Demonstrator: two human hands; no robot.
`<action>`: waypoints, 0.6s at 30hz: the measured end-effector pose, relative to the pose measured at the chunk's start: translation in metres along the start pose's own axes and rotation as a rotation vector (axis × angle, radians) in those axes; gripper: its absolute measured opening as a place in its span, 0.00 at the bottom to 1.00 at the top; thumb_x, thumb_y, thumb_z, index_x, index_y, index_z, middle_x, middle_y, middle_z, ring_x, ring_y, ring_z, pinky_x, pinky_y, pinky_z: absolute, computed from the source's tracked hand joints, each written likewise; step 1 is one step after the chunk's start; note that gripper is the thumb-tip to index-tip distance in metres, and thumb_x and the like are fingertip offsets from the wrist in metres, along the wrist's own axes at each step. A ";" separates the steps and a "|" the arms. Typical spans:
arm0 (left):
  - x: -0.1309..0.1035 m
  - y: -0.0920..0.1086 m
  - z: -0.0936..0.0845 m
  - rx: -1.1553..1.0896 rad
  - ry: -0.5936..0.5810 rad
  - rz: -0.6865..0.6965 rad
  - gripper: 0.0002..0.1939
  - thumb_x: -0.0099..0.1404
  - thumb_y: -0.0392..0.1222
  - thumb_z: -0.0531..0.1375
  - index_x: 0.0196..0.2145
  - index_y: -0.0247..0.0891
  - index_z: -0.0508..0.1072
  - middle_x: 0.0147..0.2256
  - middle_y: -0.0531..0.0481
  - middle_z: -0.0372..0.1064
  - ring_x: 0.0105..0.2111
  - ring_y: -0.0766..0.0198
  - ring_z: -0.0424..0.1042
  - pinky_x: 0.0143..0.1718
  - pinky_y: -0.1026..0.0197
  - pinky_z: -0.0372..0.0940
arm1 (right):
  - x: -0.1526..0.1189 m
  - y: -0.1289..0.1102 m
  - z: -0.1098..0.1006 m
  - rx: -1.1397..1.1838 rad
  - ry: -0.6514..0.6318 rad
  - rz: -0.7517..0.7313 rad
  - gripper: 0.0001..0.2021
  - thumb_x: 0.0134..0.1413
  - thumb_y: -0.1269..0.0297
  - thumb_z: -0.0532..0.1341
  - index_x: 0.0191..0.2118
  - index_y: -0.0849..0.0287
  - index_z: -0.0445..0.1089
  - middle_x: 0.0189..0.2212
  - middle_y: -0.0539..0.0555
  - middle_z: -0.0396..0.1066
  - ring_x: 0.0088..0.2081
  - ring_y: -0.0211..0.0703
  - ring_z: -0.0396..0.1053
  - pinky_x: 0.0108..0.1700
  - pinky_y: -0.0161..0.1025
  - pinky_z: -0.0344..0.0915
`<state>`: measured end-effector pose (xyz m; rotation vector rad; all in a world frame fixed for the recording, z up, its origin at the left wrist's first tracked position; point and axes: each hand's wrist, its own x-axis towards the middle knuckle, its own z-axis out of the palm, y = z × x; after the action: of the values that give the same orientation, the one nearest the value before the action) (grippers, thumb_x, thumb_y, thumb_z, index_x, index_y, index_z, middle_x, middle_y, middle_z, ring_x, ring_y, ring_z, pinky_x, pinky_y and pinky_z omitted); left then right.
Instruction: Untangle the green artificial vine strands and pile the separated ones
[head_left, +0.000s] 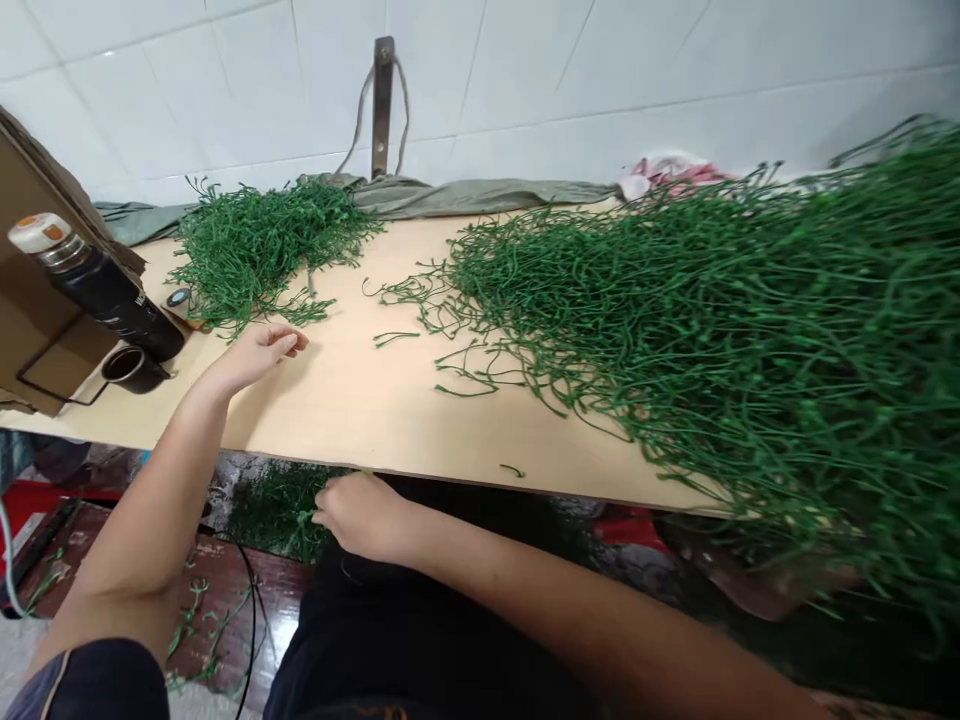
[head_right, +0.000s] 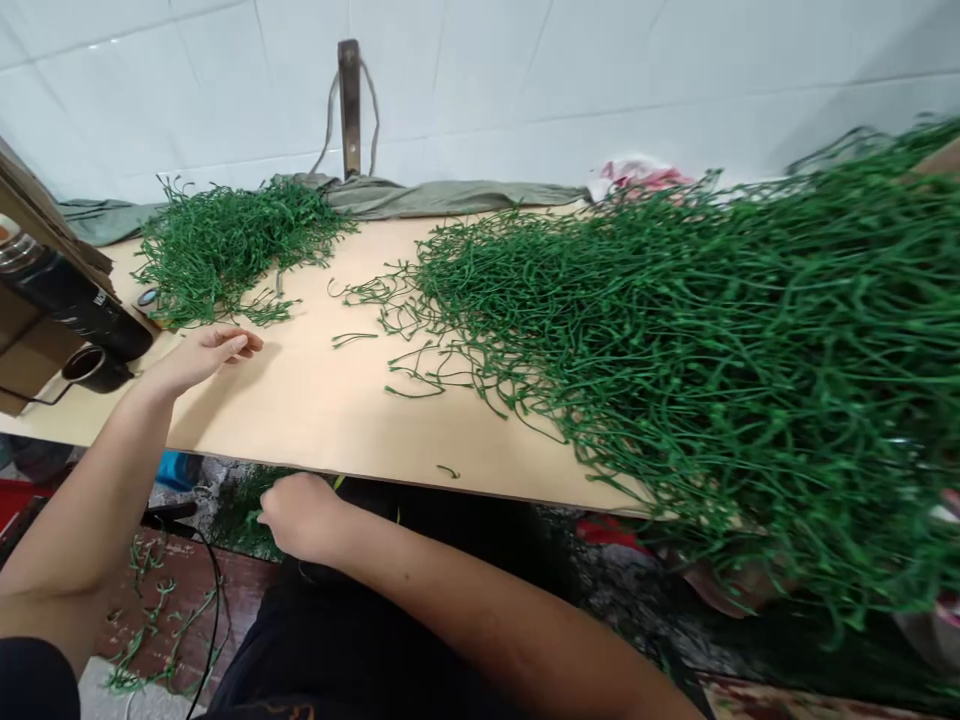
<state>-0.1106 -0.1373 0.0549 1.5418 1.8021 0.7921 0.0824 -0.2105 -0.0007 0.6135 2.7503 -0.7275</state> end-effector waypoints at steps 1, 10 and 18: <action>0.000 -0.001 -0.002 0.026 0.000 0.000 0.11 0.59 0.42 0.53 0.32 0.33 0.73 0.36 0.45 0.72 0.34 0.66 0.68 0.39 0.61 0.63 | 0.003 -0.002 0.005 0.006 -0.026 0.009 0.19 0.60 0.64 0.47 0.40 0.69 0.73 0.40 0.65 0.73 0.43 0.56 0.72 0.41 0.45 0.66; 0.032 -0.012 0.011 0.394 0.282 0.073 0.19 0.60 0.43 0.52 0.46 0.33 0.71 0.46 0.41 0.69 0.45 0.57 0.68 0.49 0.53 0.61 | 0.015 -0.016 0.026 0.148 0.187 -0.158 0.22 0.56 0.55 0.55 0.50 0.68 0.68 0.43 0.66 0.68 0.49 0.55 0.65 0.49 0.48 0.64; 0.062 -0.016 0.023 0.800 0.298 0.054 0.26 0.61 0.43 0.49 0.55 0.32 0.65 0.55 0.37 0.59 0.55 0.47 0.58 0.58 0.50 0.54 | -0.045 0.035 -0.019 0.419 0.392 -0.330 0.17 0.60 0.64 0.51 0.41 0.67 0.74 0.36 0.59 0.74 0.40 0.40 0.69 0.47 0.37 0.65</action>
<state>-0.1094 -0.0771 0.0235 2.0381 2.4913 0.3279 0.1357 -0.1883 0.0157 0.4099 3.1199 -1.4198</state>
